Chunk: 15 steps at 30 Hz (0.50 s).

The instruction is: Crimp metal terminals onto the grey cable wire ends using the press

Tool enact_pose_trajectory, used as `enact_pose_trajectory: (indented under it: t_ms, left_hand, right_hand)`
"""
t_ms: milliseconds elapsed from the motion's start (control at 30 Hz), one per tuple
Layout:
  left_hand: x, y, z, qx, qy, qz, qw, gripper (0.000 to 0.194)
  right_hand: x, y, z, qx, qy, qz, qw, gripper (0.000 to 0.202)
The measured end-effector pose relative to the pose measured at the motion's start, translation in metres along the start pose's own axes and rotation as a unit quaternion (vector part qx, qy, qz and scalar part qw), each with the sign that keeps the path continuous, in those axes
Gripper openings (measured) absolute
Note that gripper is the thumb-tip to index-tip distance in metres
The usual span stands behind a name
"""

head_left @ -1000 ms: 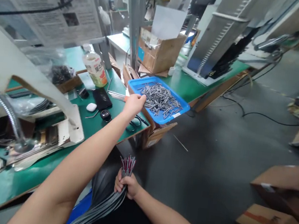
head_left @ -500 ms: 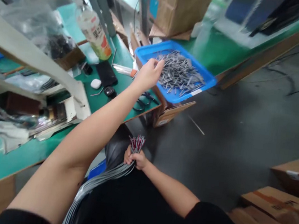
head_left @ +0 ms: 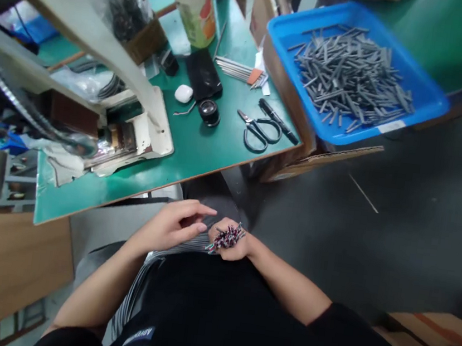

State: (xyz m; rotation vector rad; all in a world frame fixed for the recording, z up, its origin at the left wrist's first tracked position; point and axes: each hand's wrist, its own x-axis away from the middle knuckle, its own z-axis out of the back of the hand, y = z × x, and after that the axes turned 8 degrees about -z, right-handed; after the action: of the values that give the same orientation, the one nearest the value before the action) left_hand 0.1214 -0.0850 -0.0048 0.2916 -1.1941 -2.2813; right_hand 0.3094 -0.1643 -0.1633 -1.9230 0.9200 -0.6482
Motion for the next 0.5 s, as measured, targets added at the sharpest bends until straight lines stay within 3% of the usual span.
enact_pose_trajectory:
  t_ms: [100, 167, 233, 300, 367, 433, 500]
  left_hand:
    - [0.003, 0.006, 0.006, 0.002, -0.033, -0.102, 0.994, 0.025]
    - [0.008, 0.008, 0.010, -0.014, -0.048, -0.166, 0.985, 0.020]
    - [0.013, 0.008, 0.008, -0.024, -0.046, -0.189, 0.981, 0.016]
    - [0.016, 0.005, -0.003, 0.030, -0.017, -0.171, 0.985, 0.010]
    - [0.016, 0.001, -0.019, 0.171, 0.050, -0.111, 0.978, 0.012]
    - [0.015, 0.000, -0.033, 0.304, 0.120, -0.056, 0.943, 0.027]
    - [0.013, 0.004, -0.036, 0.373, 0.185, -0.051, 0.908, 0.036]
  right_hand:
    - [-0.007, -0.016, -0.007, 0.067, -0.087, 0.014, 0.994, 0.013]
    - [-0.010, -0.021, -0.012, 0.092, -0.109, 0.020, 0.989, 0.010]
    - [-0.011, -0.023, -0.016, 0.105, -0.122, 0.022, 0.987, 0.010]
    - [-0.011, -0.023, -0.019, 0.109, -0.130, 0.020, 0.985, 0.015]
    - [-0.011, -0.023, -0.022, 0.109, -0.136, 0.017, 0.985, 0.019]
    - [-0.010, -0.023, -0.023, 0.107, -0.134, 0.015, 0.985, 0.021]
    - [-0.007, -0.022, -0.024, 0.102, -0.121, 0.013, 0.987, 0.023]
